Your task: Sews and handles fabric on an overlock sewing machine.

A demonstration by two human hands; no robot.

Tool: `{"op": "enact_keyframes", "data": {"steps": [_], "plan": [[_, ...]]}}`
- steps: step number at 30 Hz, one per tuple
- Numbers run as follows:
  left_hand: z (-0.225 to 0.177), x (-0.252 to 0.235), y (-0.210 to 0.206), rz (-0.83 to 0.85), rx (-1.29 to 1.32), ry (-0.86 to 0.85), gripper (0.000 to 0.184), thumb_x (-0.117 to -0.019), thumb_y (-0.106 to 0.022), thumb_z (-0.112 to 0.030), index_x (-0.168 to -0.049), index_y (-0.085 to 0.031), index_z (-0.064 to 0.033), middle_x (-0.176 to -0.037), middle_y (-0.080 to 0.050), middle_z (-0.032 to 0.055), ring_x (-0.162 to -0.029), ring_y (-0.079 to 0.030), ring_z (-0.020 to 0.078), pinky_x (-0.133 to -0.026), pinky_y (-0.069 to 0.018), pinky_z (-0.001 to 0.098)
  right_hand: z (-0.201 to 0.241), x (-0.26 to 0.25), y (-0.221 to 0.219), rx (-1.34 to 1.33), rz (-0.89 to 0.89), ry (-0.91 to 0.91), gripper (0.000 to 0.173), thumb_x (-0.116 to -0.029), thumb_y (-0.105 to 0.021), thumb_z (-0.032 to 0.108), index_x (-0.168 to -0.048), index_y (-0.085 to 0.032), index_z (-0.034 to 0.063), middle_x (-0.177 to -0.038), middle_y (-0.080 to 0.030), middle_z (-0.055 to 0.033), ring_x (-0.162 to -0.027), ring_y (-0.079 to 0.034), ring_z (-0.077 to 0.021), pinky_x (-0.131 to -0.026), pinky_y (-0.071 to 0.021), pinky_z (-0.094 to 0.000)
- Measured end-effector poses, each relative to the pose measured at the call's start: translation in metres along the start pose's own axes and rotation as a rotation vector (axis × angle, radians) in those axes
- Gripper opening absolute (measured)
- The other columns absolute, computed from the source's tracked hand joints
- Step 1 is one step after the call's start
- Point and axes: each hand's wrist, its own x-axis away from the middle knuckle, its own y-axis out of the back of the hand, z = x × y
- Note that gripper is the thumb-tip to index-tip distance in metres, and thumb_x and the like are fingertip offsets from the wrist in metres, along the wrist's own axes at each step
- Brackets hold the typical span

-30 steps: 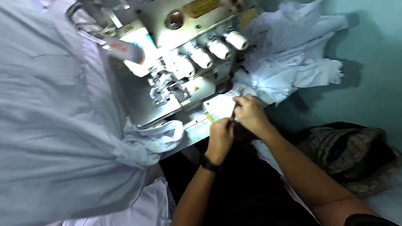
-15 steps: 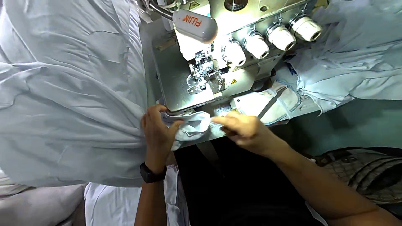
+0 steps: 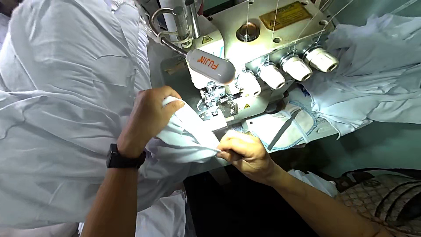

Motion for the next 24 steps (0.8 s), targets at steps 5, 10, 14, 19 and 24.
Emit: {"op": "enact_keyframes", "data": {"steps": [5, 10, 14, 19, 24], "plan": [[-0.012, -0.044, 0.0, 0.312, -0.018, 0.169, 0.017, -0.0939, -0.074, -0.018, -0.081, -0.072, -0.0075, -0.072, -0.065, 0.0062, -0.068, -0.06, 0.0175, -0.065, -0.0488, 0.0435, 0.005, 0.002, 0.01, 0.043, -0.034, -0.022, 0.017, -0.0977, -0.068, 0.017, -0.091, -0.075, 0.0023, -0.088, -0.068, -0.0078, -0.081, -0.062, -0.0049, -0.074, -0.051, -0.0167], [-0.009, -0.066, -0.026, -0.017, 0.001, -0.023, 0.014, -0.0903, -0.073, -0.012, -0.093, -0.071, 0.0012, -0.091, -0.071, 0.0147, -0.089, -0.068, 0.0223, -0.083, -0.0515, 0.0447, -0.002, -0.025, 0.009, 0.107, -0.129, 0.016, 0.011, -0.09, -0.072, 0.007, -0.084, -0.072, -0.0025, -0.089, -0.063, -0.0064, -0.079, -0.058, -0.001, -0.07, -0.0491, -0.0111], [-0.021, -0.061, -0.019, -0.034, 0.058, 0.054, 0.011, -0.0921, -0.071, -0.01, -0.094, -0.069, 0.0009, -0.087, -0.067, 0.0075, -0.082, -0.061, 0.008, -0.079, -0.0491, 0.0302, -0.003, -0.024, 0.007, 0.075, -0.144, 0.0, 0.009, -0.0895, -0.073, 0.006, -0.085, -0.072, -0.0025, -0.088, -0.062, -0.0061, -0.077, -0.057, -0.0005, -0.069, -0.0482, -0.0108], [-0.019, -0.061, -0.02, -0.024, 0.073, 0.062, 0.013, -0.0902, -0.073, -0.009, -0.099, -0.069, -0.0003, -0.089, -0.067, 0.005, -0.082, -0.06, 0.0037, -0.079, -0.0483, 0.026, -0.001, -0.022, 0.005, 0.082, -0.143, -0.02, 0.01, -0.0897, -0.073, 0.007, -0.086, -0.073, -0.0019, -0.089, -0.062, -0.0054, -0.076, -0.056, 0.0009, -0.067, -0.0476, -0.01], [-0.013, -0.065, -0.024, -0.03, 0.057, 0.083, 0.014, -0.0898, -0.075, -0.011, -0.1, -0.07, -0.0017, -0.092, -0.069, 0.0068, -0.086, -0.063, 0.0086, -0.082, -0.0502, 0.0327, -0.001, -0.024, 0.004, 0.074, -0.15, -0.024, 0.01, -0.0892, -0.074, 0.007, -0.085, -0.073, -0.0015, -0.088, -0.062, -0.0051, -0.076, -0.056, 0.0001, -0.067, -0.0474, -0.0105]]}}
